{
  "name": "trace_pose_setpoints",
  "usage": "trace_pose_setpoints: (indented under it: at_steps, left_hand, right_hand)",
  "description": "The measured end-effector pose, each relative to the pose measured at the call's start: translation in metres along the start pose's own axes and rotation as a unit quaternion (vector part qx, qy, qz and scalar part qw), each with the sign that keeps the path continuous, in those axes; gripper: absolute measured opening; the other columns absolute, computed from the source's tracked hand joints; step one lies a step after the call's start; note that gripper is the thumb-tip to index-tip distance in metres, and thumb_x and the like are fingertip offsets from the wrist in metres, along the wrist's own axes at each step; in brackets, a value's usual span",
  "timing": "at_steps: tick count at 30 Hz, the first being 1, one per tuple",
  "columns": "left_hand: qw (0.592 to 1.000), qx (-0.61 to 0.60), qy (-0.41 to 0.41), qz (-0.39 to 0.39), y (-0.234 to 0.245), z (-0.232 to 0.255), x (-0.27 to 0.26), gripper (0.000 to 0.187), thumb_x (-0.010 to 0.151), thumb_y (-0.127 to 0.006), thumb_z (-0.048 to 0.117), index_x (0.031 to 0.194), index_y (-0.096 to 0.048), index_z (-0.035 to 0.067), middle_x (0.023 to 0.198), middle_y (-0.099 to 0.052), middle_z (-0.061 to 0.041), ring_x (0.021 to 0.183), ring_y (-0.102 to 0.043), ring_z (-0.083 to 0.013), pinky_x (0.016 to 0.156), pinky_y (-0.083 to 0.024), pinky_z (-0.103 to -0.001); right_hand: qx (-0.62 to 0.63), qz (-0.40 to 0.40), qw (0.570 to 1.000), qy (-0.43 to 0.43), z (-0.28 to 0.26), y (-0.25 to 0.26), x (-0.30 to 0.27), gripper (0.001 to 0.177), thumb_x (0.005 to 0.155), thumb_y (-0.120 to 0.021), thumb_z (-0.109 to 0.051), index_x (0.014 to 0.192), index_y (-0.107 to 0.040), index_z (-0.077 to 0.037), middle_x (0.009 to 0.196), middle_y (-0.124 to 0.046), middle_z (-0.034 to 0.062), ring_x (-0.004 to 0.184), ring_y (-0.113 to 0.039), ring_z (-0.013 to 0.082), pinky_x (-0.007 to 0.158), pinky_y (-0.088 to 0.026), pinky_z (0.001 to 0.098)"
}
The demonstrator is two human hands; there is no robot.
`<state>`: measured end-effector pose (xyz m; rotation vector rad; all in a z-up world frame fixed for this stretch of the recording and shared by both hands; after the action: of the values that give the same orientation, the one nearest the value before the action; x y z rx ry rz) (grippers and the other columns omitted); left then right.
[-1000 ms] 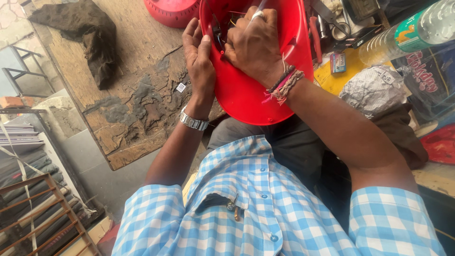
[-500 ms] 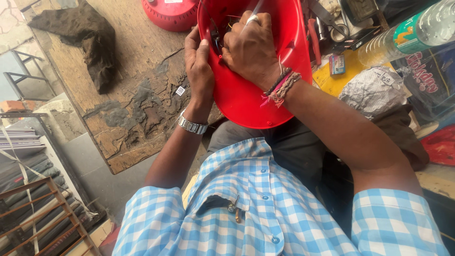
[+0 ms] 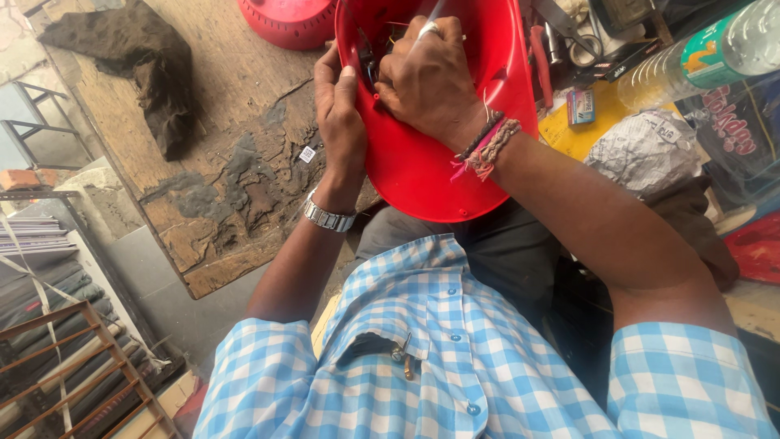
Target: The person repairs a small electric motor placed inside a red plastic container. They use a screwdriver to adjust internal components and pliers to manipulate wires, repeatedly checking the assembly throughout the process.
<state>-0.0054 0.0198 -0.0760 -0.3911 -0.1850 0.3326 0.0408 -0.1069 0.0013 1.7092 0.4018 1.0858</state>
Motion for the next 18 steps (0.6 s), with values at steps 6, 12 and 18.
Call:
trace_pose_setpoints:
  at_steps: [6, 12, 18]
  left_hand:
    - [0.999, 0.019, 0.042, 0.017, -0.003, 0.012, -0.003, 0.038, 0.109, -0.041, 0.013, 0.144, -0.045, 0.0, 0.132, -0.06, -0.012, 0.116, -0.061, -0.018, 0.101, -0.054, -0.033]
    - [0.999, -0.012, 0.03, 0.018, 0.002, 0.005, 0.001, 0.035, 0.11, -0.044, 0.012, 0.142, -0.048, -0.001, 0.132, -0.061, -0.012, 0.116, -0.06, -0.0167, 0.104, -0.052, -0.03]
    - [0.999, -0.017, 0.036, 0.029, 0.005, 0.0, 0.001, 0.034, 0.11, -0.045, 0.013, 0.141, -0.048, -0.001, 0.13, -0.061, -0.012, 0.115, -0.06, -0.0162, 0.102, -0.053, -0.03]
  right_hand:
    - [-0.06, -0.039, 0.997, -0.003, -0.003, -0.001, 0.006, 0.029, 0.093, -0.079, -0.04, 0.082, -0.075, -0.013, 0.076, -0.07, 0.0082, 0.08, -0.058, 0.0221, 0.088, -0.038, 0.0454]
    - [0.018, -0.01, 0.999, -0.03, 0.0, 0.004, 0.01, 0.023, 0.076, -0.082, -0.032, 0.07, -0.073, -0.011, 0.073, -0.071, 0.0057, 0.086, -0.063, 0.022, 0.086, -0.038, 0.0427]
    - [0.008, -0.016, 0.999, -0.028, 0.002, -0.001, 0.009, 0.023, 0.074, -0.083, -0.029, 0.068, -0.072, -0.01, 0.071, -0.07, 0.0056, 0.084, -0.062, 0.021, 0.086, -0.039, 0.0414]
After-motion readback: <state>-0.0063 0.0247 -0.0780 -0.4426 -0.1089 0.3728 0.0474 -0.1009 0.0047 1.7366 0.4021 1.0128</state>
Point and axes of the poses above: each hand's wrist, its own x-axis towards the middle knuckle, its own y-axis out of the back of the hand, z = x × y, the point moved 5 cm from there along x, towards the middle knuckle
